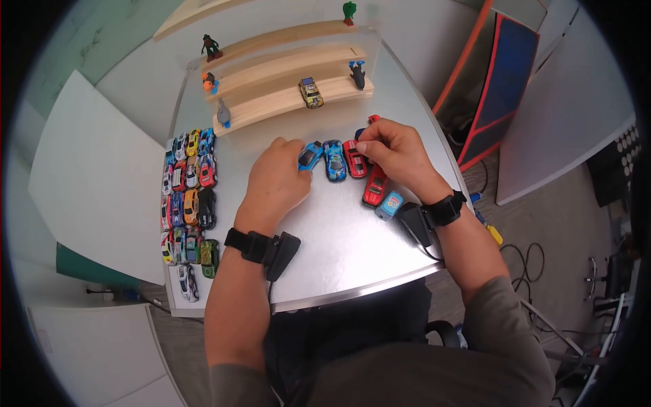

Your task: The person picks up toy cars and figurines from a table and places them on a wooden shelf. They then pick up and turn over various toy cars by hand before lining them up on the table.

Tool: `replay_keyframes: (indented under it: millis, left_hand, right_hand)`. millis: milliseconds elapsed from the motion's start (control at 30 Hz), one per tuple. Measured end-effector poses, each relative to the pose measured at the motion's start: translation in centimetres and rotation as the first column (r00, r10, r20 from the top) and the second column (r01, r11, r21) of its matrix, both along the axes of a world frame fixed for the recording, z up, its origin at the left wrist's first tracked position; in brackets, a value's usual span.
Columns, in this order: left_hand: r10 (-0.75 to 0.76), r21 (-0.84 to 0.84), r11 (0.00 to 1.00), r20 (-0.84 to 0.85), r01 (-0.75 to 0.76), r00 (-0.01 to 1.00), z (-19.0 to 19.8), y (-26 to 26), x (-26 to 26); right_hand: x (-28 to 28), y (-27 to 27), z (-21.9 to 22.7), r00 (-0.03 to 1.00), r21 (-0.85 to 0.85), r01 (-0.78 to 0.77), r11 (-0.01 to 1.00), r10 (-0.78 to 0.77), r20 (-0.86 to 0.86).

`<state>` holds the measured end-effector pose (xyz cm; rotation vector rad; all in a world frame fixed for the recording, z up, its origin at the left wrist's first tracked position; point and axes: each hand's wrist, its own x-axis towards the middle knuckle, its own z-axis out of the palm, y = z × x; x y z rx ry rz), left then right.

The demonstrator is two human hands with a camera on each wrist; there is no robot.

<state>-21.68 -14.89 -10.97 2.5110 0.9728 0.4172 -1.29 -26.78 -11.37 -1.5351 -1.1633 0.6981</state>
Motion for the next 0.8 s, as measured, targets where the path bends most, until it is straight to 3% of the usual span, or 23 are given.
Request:
replay_keyframes:
  millis: [367, 567, 633, 667, 733, 800]
  left_hand:
    - [-0.021, -0.036, 0.999, 0.018, 0.022, 1.0, 0.1, 0.1, 0.0]
    - [0.074, 0.021, 0.997, 0.208, -0.08, 0.975, -1.1, 0.8, -0.5]
    - [0.173, 0.227, 0.957, 0.047, -0.18, 0.984, -0.7, 1.0, -0.9]
    - [0.18, 0.229, 0.955, 0.046, -0.186, 0.983, 0.0, 1.0, -1.2]
    - [0.241, 0.23, 0.951, -0.131, -0.207, 0.962, 1.3, 0.9, -1.7]
    - [0.251, 0.247, 0.945, -0.132, -0.213, 0.959, 1.2, 1.3, -2.2]
  right_hand:
    - [0.2, -0.1, 0.0, 1.0, -0.017, -0.01, 1.0, 0.011, 0.025]
    - [-0.1, 0.0, 0.1, 1.0, -0.005, -0.001, 1.0, 0.001, 0.02]
    - [-0.2, 0.0, 0.3, 0.998, -0.007, 0.03, 1.0, -0.029, 0.056]
    - [0.0, 0.0, 0.1, 0.995, -0.001, 0.032, 0.999, -0.031, 0.092]
    - [0.1, 0.0, 0.1, 0.996, 0.011, 0.027, 1.0, -0.028, 0.083]
    - [0.0, 0.0, 0.1, 0.997, 0.023, 0.021, 1.0, -0.022, 0.077]
